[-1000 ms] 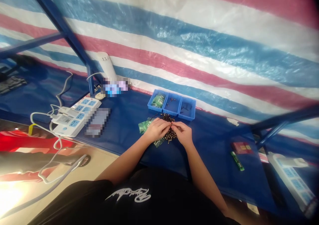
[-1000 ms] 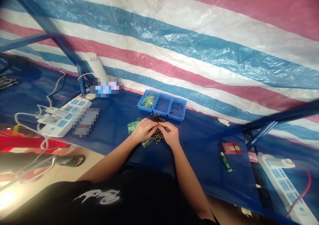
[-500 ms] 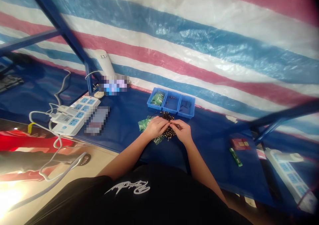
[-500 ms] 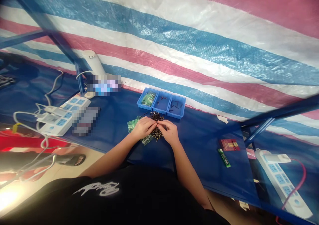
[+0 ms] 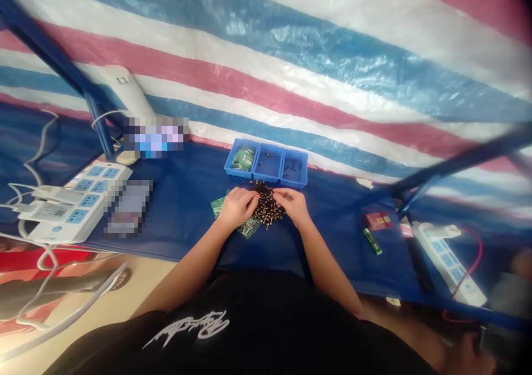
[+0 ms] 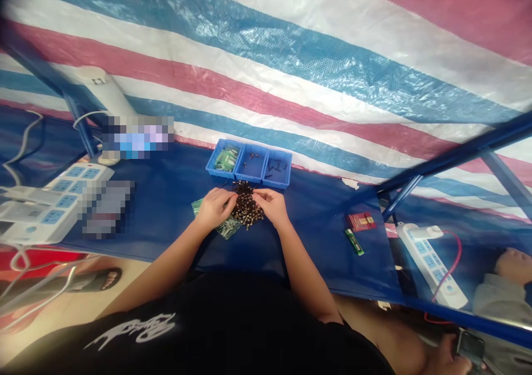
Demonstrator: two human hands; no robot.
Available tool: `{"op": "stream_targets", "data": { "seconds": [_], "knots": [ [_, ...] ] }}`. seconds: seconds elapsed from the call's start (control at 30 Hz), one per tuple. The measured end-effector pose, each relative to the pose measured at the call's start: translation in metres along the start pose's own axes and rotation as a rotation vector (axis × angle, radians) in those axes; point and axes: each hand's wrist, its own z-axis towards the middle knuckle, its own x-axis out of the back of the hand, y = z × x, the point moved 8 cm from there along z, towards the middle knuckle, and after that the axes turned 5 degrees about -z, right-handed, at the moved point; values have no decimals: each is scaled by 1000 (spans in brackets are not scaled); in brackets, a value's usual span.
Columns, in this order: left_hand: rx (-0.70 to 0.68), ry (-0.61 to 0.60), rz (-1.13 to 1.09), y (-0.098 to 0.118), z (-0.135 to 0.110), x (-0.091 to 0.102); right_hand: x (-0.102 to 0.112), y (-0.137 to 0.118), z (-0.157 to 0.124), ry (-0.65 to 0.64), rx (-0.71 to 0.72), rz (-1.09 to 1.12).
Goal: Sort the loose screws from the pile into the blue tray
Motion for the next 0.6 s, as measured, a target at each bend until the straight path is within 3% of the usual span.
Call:
{"op": "stream_targets", "data": {
  "seconds": [0.07, 0.17, 0.33, 0.47, 0.6],
  "knots": [
    [27, -13, 37, -2, -3, 5, -2, -7, 6, -9, 16, 22],
    [106, 6, 90, -5, -16, 18, -4, -29, 7, -31, 177, 41],
    [270, 95, 161, -9, -58, 44, 6, -28, -7, 16, 229, -345],
    [332, 101, 186, -7, -75, 45, 16, -24, -14, 44, 299, -651],
    [329, 33, 185, -3, -71, 35, 27, -38, -24, 12, 310, -678]
  ]
}}
